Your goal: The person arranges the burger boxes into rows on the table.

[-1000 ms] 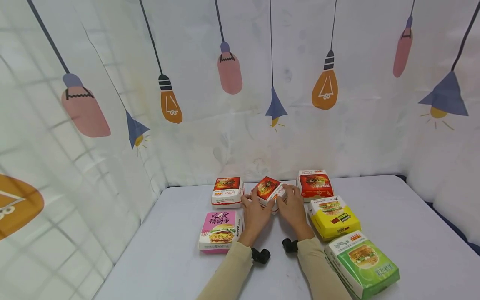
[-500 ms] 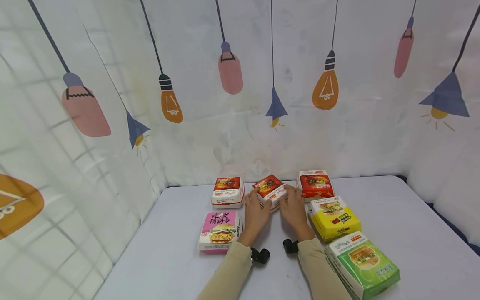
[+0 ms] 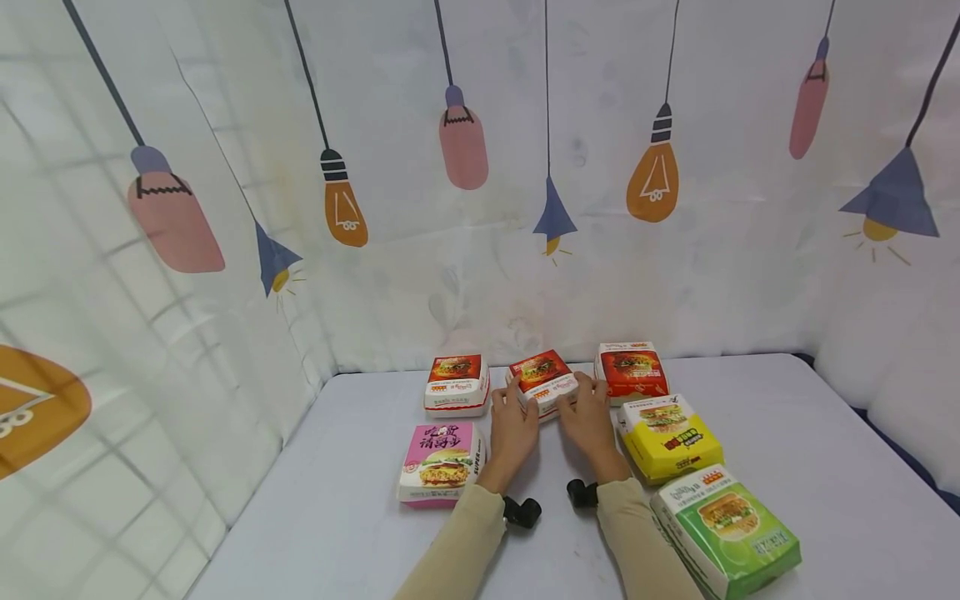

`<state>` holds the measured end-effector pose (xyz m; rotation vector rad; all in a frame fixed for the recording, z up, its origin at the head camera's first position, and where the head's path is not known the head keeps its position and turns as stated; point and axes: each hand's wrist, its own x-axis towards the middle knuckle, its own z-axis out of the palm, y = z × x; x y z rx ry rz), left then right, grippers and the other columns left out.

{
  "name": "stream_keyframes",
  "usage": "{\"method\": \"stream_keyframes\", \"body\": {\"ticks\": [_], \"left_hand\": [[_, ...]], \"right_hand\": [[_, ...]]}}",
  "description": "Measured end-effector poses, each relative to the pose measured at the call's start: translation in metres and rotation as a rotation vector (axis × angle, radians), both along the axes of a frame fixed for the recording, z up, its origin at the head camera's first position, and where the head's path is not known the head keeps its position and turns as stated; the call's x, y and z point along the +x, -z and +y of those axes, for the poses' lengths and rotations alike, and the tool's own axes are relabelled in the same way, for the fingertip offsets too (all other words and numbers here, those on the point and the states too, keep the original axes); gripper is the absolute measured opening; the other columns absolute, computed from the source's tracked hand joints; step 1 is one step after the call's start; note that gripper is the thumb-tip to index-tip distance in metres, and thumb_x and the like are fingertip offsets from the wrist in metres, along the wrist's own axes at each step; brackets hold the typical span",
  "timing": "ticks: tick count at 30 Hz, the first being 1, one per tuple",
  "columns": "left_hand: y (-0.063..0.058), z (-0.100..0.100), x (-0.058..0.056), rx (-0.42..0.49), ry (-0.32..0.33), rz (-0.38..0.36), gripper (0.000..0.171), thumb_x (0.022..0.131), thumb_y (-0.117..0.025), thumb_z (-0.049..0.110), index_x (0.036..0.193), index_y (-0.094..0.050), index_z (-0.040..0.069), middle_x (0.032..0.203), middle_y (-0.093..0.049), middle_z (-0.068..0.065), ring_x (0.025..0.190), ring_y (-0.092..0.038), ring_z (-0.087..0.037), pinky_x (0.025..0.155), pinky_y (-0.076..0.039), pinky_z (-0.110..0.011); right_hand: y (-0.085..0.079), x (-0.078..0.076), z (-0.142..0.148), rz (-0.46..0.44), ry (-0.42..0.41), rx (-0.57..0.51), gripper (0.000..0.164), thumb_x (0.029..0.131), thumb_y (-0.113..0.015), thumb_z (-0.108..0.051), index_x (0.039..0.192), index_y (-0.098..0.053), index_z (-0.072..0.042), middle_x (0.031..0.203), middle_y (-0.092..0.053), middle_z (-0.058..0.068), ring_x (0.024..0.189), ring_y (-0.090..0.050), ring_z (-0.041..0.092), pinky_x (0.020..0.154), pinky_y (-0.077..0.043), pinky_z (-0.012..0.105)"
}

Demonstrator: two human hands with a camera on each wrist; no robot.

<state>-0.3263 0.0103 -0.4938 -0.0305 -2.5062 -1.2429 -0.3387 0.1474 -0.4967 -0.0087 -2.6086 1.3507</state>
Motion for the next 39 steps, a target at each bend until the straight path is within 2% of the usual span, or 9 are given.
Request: {"method": "stream_keyframes", "body": {"ticks": [10,13,20,28,39], "left_hand": [[0.0005,-0.0017,-0.0022,0.001,0.039,-0.04,0.052,0.105,-0.051,0.02,0.154,-0.043,0.006,0.148,-0.051,-0.019,0.13,-0.056,-0.037,0.103,-0.048,-0.054],[0.0002,-0.0013,-0.0016,-0.005,0.034,-0.018,0.05,0.104,-0.052,0.017,0.152,-0.045,0.005,0.145,-0.053,-0.02,0.127,-0.058,-0.038,0.102,-0.049,-0.054],[0.0005,-0.0009,-0.0007,-0.022,-0.005,0.038,0.047,0.101,-0.056,0.013,0.147,-0.052,0.003,0.128,-0.056,-0.021,0.115,-0.059,-0.036,0.092,-0.052,-0.052],[0.0014,-0.0024,-0.0002,0.01,0.013,0.061,0.042,0.102,-0.054,0.009,0.144,-0.053,0.002,0.134,-0.061,-0.021,0.119,-0.063,-0.037,0.097,-0.052,-0.052],[0.0026,-0.0043,-0.0003,-0.005,0.026,0.083,0.043,0.102,-0.053,0.007,0.145,-0.053,0.003,0.143,-0.059,-0.02,0.128,-0.06,-0.039,0.104,-0.05,-0.053]], "right_hand": [[0.0007,-0.0013,-0.0015,-0.008,-0.004,-0.002,0.062,0.102,-0.056,-0.023,0.149,-0.027,0.006,0.148,-0.028,0.032,0.129,-0.041,0.044,0.113,-0.036,0.062],[-0.0001,-0.0006,-0.0011,-0.009,0.003,0.002,0.061,0.102,-0.056,-0.024,0.148,-0.028,0.006,0.146,-0.03,0.031,0.125,-0.043,0.043,0.112,-0.038,0.061],[-0.0002,0.0006,-0.0007,0.002,0.01,0.004,0.059,0.102,-0.057,-0.023,0.146,-0.03,0.006,0.143,-0.032,0.031,0.121,-0.044,0.042,0.109,-0.041,0.06],[0.0001,0.001,0.0002,-0.023,0.001,0.008,0.053,0.105,-0.051,-0.022,0.147,-0.029,0.002,0.145,-0.032,0.03,0.13,-0.043,0.045,0.116,-0.035,0.062],[0.0021,0.0002,0.0012,0.004,0.028,0.052,0.047,0.106,-0.05,-0.021,0.145,-0.034,0.0,0.143,-0.036,0.027,0.117,-0.05,0.041,0.105,-0.045,0.059]]}}
